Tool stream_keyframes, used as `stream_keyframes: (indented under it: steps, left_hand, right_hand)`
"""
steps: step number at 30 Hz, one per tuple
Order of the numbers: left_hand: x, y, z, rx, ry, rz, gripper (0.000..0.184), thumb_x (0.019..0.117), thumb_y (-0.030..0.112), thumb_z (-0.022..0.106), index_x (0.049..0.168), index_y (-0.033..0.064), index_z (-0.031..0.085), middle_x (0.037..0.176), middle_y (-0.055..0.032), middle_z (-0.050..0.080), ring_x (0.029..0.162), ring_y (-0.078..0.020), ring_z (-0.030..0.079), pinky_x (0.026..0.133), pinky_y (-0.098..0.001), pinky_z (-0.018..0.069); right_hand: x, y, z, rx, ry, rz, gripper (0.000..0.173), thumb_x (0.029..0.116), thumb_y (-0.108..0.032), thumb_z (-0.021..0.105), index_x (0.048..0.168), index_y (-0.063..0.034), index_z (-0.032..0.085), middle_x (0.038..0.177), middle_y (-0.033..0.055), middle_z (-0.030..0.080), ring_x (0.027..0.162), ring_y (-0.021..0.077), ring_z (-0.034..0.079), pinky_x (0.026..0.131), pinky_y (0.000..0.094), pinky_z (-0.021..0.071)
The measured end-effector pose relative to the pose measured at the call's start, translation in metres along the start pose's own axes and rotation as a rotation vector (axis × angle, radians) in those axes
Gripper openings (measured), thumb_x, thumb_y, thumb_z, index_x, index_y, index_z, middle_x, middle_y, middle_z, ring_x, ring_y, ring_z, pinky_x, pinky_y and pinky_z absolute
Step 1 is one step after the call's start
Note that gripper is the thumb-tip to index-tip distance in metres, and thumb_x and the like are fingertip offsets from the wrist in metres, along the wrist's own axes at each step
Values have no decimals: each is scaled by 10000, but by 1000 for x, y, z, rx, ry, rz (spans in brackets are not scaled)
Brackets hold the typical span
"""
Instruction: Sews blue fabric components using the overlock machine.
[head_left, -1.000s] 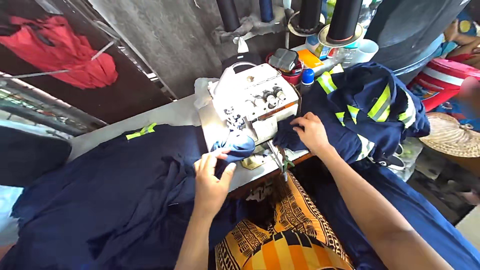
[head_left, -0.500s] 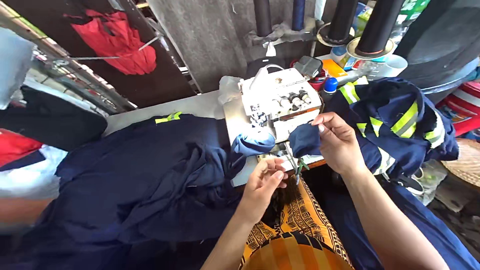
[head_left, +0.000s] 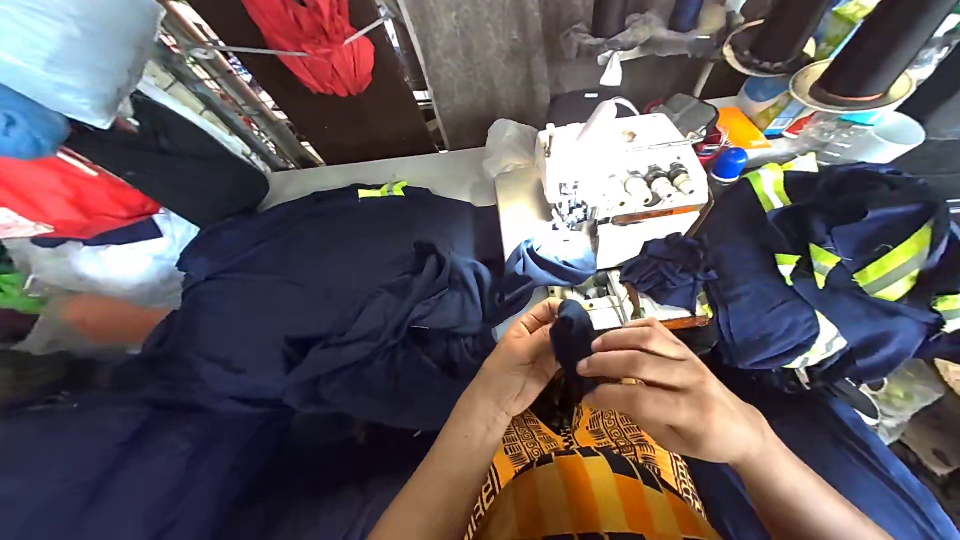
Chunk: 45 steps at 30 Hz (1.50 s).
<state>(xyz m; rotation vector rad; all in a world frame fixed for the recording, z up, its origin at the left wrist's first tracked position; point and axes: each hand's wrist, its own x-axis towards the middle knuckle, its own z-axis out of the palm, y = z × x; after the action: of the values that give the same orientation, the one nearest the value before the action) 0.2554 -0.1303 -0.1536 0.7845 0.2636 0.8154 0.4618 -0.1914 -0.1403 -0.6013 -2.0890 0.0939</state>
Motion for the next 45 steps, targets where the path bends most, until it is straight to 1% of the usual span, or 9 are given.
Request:
stream_keyframes:
  steps: [4, 8, 12, 20, 23, 28, 34, 41, 45]
  left_hand:
    - [1, 11, -13, 509, -214, 165, 182, 1044, 106, 537, 1124, 151, 694, 1053, 101, 697, 964, 22, 636, 872, -201, 534]
    - [6, 17, -8, 883, -176, 327, 174, 1033, 114, 569, 1115, 90, 721, 1117, 63, 695, 1092, -14, 613, 970, -244, 514]
    - [4, 19, -12, 782, -191, 289, 183, 1053, 150, 536, 1099, 138, 713, 1114, 89, 675, 1097, -11, 599, 980, -249, 498]
    - [0, 19, -32, 620, -365, 148, 294, 1036, 447, 524, 1006, 231, 721, 1027, 162, 636, 1028, 56, 558, 896, -167, 451]
    - [4, 25, -21, 749, -444, 113, 345, 1033, 423, 576, 985, 108, 708, 896, 129, 593, 875, 88, 523, 765, -116, 425]
    - [-1, 20, -17, 236, -471, 129, 238, 1035, 347, 580, 1150, 251, 764, 1184, 87, 720, 1156, -28, 625, 1005, -236, 495]
    - [-24, 43, -20, 619, -219, -148, 206, 1046, 342, 571, 1219, 235, 601, 870, 139, 640, 652, 91, 529, 556, -84, 422]
    - [-24, 47, -17, 623, -204, -44, 1004, 844, 322, 842, 1558, 230, 141, 1174, 32, 694, 1040, -98, 703, 907, -297, 600]
    - [-1, 25, -1, 1104, 90, 206, 640, 751, 73, 830, 1327, 67, 551, 1167, -49, 628, 977, -93, 673, 812, -266, 611]
  right_hand:
    - [-3, 21, -9, 329, 274, 314, 214, 1039, -334, 591, 1196, -225, 687, 1186, -71, 687, 1129, 69, 637, 949, 265, 548]
    - [0, 38, 1, 497, 55, 481, 381, 1005, -454, 616, 1183, -133, 715, 1201, -7, 666, 1125, 58, 607, 893, 232, 541]
    - [4, 49, 9, 733, -43, 392, 317, 972, -431, 678, 937, -116, 701, 1133, -19, 638, 1167, 41, 537, 971, 220, 461]
    - [6, 54, 15, 1448, 17, 326, 190, 1051, -275, 573, 1118, -167, 714, 1027, -103, 708, 954, -19, 653, 863, 194, 540]
    - [1, 52, 17, 1441, -9, 425, 304, 1029, -229, 601, 1326, -171, 632, 1039, -57, 747, 945, 21, 695, 900, 251, 567]
    - [-9, 45, -5, 1401, -19, 578, 452, 1033, -250, 610, 1470, -157, 544, 1112, -8, 745, 933, 41, 713, 861, 238, 597]
    - [-29, 26, -23, 1288, 130, 804, 317, 982, -191, 678, 1295, -156, 649, 903, -22, 757, 782, 45, 719, 745, 236, 613]
    - [-38, 28, 14, 881, 191, 684, 263, 780, -82, 822, 954, -192, 658, 949, -120, 656, 871, -36, 626, 759, 159, 545]
    - [-22, 45, 36, 426, 489, 609, 191, 788, 37, 676, 874, -124, 618, 897, -88, 631, 848, -38, 599, 742, 145, 524]
